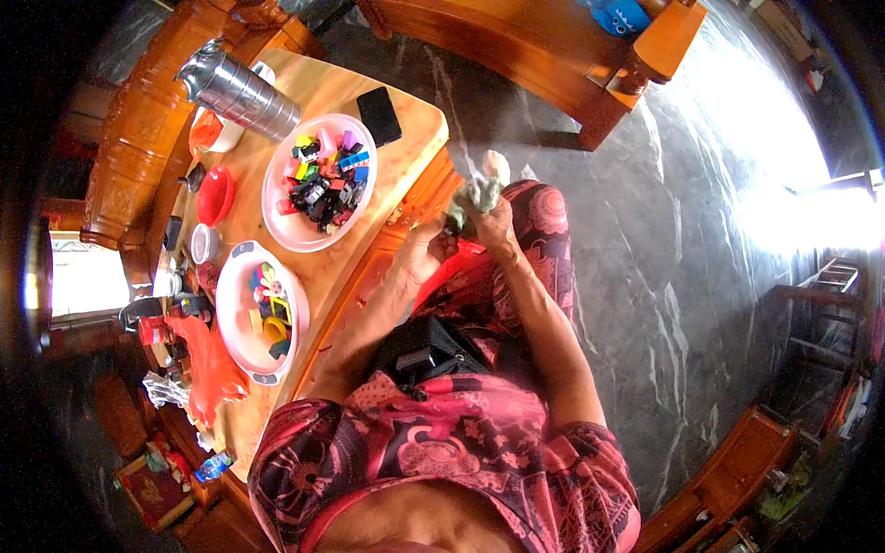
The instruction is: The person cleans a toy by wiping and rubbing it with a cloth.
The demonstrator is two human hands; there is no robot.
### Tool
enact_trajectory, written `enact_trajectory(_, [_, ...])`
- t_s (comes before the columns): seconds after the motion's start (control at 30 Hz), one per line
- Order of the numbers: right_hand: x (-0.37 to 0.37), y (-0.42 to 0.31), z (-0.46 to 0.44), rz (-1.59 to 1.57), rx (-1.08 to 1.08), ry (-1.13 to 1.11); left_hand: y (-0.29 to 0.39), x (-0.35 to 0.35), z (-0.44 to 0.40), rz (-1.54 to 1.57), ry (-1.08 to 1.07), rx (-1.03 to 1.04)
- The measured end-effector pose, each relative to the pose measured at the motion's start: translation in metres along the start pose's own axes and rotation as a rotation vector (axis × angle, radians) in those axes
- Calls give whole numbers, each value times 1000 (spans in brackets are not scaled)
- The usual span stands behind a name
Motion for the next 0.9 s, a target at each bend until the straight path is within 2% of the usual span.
enact_trajectory(0.03, [-1,-6,-3,169,190,34,-2,3,1,-2,-1,-2])
enact_trajectory(0.1, [-4,-9,-3,339,380,68,-6,7,4,-71,90,2])
enact_trajectory(0.2, [-5,-12,2,152,277,44,-2,8,5,-16,39,17])
enact_trajectory(0.27, [1,-8,7,-188,236,-109,1,15,8,0,18,37])
enact_trajectory(0.3, [0,-14,9,-188,236,-110,4,23,12,16,-3,54])
enact_trajectory(0.37, [0,-34,13,-215,199,-279,10,43,21,14,-38,66])
enact_trajectory(0.43, [1,-35,13,-196,-66,-240,11,44,21,10,-74,80])
enact_trajectory(0.57, [5,-23,12,-241,83,-328,6,19,11,95,-29,111])
enact_trajectory(0.67, [4,-14,10,-175,113,-212,5,22,10,89,-41,116])
enact_trajectory(0.73, [7,0,6,-537,318,-216,5,22,11,79,-43,118])
enact_trajectory(0.77, [5,5,8,-537,318,-214,4,18,11,68,-78,86])
enact_trajectory(0.83, [1,-8,10,-279,148,-137,-1,3,4,59,-112,53])
enact_trajectory(0.9, [2,-9,10,-322,155,-111,-5,-13,-6,9,-46,44])
Point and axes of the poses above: each hand's wrist, its own z-axis away from the middle knuckle, its own x-axis out of the palm, y = z × x, the point moved 2 cm from there along -z, towards the middle knuckle, and after that the axes turned 8 degrees about z, right-handed, at the moved point
